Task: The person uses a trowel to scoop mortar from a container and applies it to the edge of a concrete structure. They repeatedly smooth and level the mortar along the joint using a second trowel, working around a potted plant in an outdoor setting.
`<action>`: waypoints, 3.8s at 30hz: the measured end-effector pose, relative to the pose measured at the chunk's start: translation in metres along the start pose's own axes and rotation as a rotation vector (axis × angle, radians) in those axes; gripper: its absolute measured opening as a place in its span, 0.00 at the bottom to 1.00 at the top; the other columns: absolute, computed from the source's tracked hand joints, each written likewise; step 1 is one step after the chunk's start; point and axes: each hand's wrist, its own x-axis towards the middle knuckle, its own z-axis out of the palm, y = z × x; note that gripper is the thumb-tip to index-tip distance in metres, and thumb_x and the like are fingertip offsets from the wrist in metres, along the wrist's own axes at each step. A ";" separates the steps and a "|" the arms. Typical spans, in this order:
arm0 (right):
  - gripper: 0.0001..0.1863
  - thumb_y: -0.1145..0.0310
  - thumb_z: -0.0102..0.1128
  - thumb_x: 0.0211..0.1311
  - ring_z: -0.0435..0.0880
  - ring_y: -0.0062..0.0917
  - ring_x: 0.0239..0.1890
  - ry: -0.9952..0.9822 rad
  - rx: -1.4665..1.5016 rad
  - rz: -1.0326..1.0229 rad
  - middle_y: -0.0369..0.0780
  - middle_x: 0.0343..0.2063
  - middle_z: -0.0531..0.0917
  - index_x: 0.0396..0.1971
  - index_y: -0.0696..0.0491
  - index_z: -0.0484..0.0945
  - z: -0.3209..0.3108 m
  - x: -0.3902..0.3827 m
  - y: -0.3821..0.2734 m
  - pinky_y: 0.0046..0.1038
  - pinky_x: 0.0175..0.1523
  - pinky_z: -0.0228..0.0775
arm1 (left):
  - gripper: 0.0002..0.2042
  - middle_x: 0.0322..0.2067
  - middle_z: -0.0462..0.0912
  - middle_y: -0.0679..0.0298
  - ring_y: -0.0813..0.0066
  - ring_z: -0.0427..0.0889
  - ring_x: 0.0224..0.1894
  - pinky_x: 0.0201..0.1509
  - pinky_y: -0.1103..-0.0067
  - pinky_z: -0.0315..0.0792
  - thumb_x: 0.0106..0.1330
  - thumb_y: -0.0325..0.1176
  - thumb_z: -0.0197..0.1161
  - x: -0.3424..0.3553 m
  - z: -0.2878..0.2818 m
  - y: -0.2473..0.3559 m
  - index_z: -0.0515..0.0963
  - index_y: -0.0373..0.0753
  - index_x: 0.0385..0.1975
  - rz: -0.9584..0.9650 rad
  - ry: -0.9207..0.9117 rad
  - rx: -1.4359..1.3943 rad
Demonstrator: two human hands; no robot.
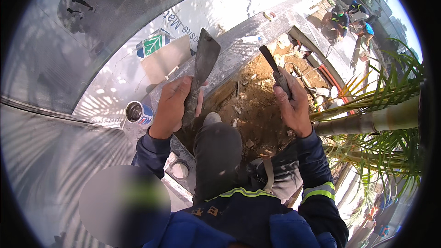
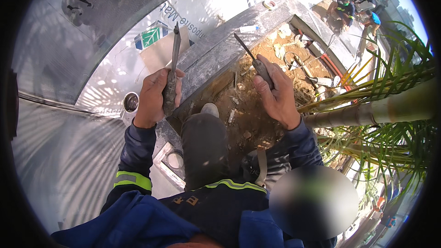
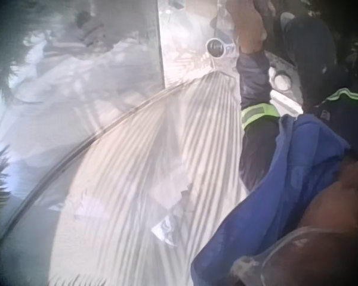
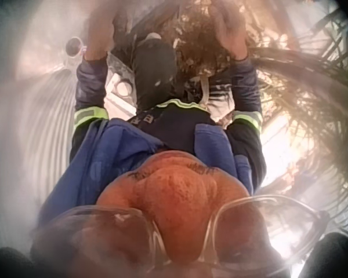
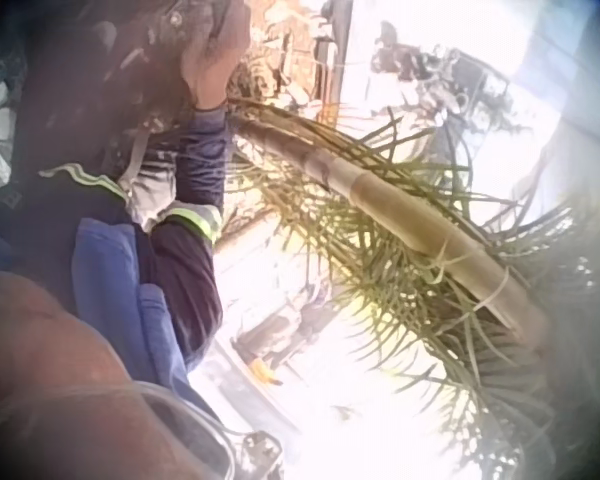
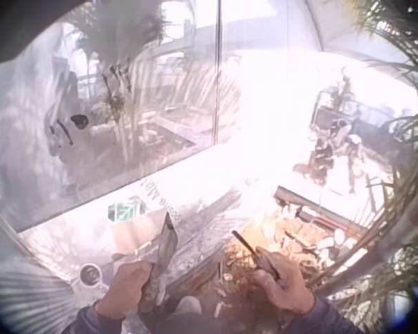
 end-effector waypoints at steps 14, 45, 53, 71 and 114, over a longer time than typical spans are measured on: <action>0.24 0.67 0.50 0.79 0.78 0.23 0.32 0.019 0.304 0.055 0.43 0.38 0.82 0.68 0.63 0.69 0.050 -0.022 -0.054 0.28 0.38 0.72 | 0.30 0.26 0.77 0.65 0.80 0.74 0.19 0.24 0.83 0.67 0.81 0.56 0.44 0.006 0.032 -0.004 0.76 0.27 0.49 -0.067 -0.094 -0.120; 0.28 0.47 0.42 0.82 0.67 0.20 0.08 -0.369 1.254 0.494 0.36 0.14 0.72 0.44 0.62 0.74 0.037 -0.029 -0.065 0.22 0.14 0.59 | 0.30 0.22 0.76 0.66 0.81 0.72 0.19 0.28 0.83 0.68 0.81 0.56 0.43 -0.001 0.025 -0.006 0.77 0.28 0.49 -0.087 -0.442 -0.079; 0.27 0.49 0.38 0.84 0.66 0.18 0.07 -0.048 1.325 0.526 0.36 0.18 0.74 0.45 0.62 0.73 0.052 0.010 -0.055 0.21 0.14 0.59 | 0.35 0.22 0.75 0.67 0.82 0.72 0.19 0.26 0.82 0.68 0.78 0.62 0.44 0.009 0.035 -0.013 0.77 0.27 0.48 -0.039 -0.472 -0.026; 0.20 0.53 0.46 0.82 0.76 0.17 0.17 0.094 0.737 0.337 0.38 0.26 0.80 0.46 0.58 0.72 0.031 0.017 -0.058 0.19 0.23 0.66 | 0.34 0.24 0.76 0.66 0.82 0.73 0.19 0.24 0.83 0.65 0.80 0.59 0.44 0.006 0.033 -0.019 0.75 0.26 0.53 -0.021 -0.392 0.076; 0.34 0.78 0.61 0.65 0.82 0.43 0.36 0.394 -0.388 -0.101 0.52 0.44 0.77 0.71 0.63 0.64 0.068 -0.026 -0.030 0.39 0.39 0.76 | 0.27 0.15 0.73 0.66 0.79 0.74 0.16 0.23 0.76 0.69 0.79 0.54 0.53 0.035 0.058 0.004 0.78 0.29 0.36 0.043 -0.034 0.329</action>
